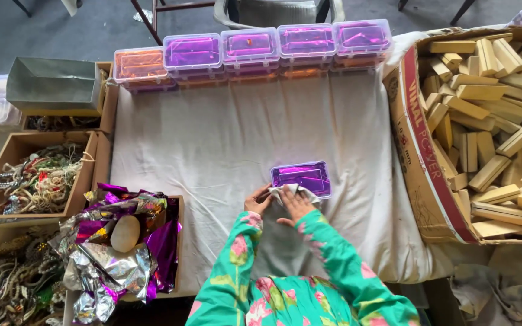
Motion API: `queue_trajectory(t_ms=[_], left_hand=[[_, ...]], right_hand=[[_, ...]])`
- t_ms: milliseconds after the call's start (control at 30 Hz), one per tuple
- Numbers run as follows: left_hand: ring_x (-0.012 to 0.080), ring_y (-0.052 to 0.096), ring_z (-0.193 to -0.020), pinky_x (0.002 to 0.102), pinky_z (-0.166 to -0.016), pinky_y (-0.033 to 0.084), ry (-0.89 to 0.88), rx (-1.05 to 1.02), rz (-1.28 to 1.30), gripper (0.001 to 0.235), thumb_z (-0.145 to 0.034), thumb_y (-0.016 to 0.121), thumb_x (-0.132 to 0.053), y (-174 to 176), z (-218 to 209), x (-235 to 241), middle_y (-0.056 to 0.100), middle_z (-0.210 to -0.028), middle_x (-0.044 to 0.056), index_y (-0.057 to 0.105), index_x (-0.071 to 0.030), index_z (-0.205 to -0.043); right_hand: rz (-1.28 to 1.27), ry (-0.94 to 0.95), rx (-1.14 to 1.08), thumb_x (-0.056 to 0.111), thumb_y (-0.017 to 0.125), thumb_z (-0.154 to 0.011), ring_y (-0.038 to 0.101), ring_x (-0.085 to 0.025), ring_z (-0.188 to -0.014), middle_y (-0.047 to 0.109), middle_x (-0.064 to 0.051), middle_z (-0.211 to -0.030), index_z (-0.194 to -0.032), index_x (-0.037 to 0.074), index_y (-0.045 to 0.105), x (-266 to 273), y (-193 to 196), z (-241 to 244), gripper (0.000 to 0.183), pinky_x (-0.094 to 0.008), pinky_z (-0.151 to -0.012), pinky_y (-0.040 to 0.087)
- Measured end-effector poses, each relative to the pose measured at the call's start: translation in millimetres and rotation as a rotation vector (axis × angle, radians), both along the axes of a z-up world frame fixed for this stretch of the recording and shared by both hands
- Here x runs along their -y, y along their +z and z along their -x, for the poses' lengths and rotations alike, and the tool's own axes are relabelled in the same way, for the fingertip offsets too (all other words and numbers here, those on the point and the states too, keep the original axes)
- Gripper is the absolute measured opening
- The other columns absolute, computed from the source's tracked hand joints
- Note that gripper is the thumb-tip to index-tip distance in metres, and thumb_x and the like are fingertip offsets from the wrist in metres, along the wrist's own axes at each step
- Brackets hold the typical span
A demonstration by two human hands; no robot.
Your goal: The person wraps a small wooden block in purple foil, then places it into a clear plastic container. They wipe the container with a cloth, close it, and place it with other containers. The person then wipes several other wooden blocks with the cloth.
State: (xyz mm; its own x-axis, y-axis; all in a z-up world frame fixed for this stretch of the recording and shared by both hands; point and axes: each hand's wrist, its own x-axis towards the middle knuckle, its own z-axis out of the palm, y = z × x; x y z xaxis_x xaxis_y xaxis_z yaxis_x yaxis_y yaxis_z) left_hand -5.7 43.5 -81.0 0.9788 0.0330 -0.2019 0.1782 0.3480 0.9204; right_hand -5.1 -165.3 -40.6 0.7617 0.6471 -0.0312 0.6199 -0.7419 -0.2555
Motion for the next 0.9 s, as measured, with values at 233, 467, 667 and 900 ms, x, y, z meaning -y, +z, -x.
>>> queue_trajectory(t_ms=[233, 467, 667, 900], left_hand=[[0.0201, 0.071, -0.116, 0.032, -0.101, 0.055, -0.002, -0.062, -0.040, 0.052, -0.087, 0.081, -0.011, 54.0, 1.6, 7.2, 0.073, -0.127, 0.012, 0.065, -0.001, -0.135], [0.0207, 0.072, -0.113, 0.031, -0.098, 0.056, 0.042, -0.081, -0.110, 0.051, -0.086, 0.082, -0.013, 34.6, 0.0, 4.5, 0.075, -0.122, 0.013, 0.068, -0.002, -0.133], [0.0203, 0.071, -0.115, 0.031, -0.101, 0.055, 0.032, -0.097, -0.072, 0.052, -0.086, 0.082, -0.013, 60.7, -0.7, 8.5, 0.074, -0.124, 0.013, 0.067, -0.002, -0.134], [0.0213, 0.071, -0.117, 0.032, -0.103, 0.055, 0.070, -0.052, -0.005, 0.052, -0.085, 0.082, -0.011, 45.9, 0.5, 12.3, 0.074, -0.125, 0.014, 0.066, 0.000, -0.133]], right_hand=[[0.023, -0.272, 0.148, 0.075, 0.063, -0.078, 0.027, -0.050, -0.148, 0.008, -0.024, -0.169, -0.160, -0.002, 0.014, 28.8, 32.2, -50.0, 0.122, -0.055, -0.122, 0.022], [0.028, -0.117, 0.013, 0.079, 0.066, -0.073, 0.029, -0.051, -0.146, 0.006, -0.026, -0.168, -0.160, -0.002, 0.011, -1.4, 30.7, -11.4, 0.131, -0.056, -0.122, 0.022], [0.113, -0.071, -0.015, 0.082, 0.065, -0.074, 0.026, -0.050, -0.149, 0.006, -0.020, -0.170, -0.163, 0.005, 0.011, 65.7, 1.5, -33.1, 0.129, -0.053, -0.123, 0.021], [0.060, -0.222, 0.044, 0.085, 0.065, -0.067, 0.016, -0.050, -0.151, 0.001, -0.024, -0.166, -0.158, -0.005, 0.008, 10.7, 24.6, -59.7, 0.141, -0.056, -0.121, 0.017]])
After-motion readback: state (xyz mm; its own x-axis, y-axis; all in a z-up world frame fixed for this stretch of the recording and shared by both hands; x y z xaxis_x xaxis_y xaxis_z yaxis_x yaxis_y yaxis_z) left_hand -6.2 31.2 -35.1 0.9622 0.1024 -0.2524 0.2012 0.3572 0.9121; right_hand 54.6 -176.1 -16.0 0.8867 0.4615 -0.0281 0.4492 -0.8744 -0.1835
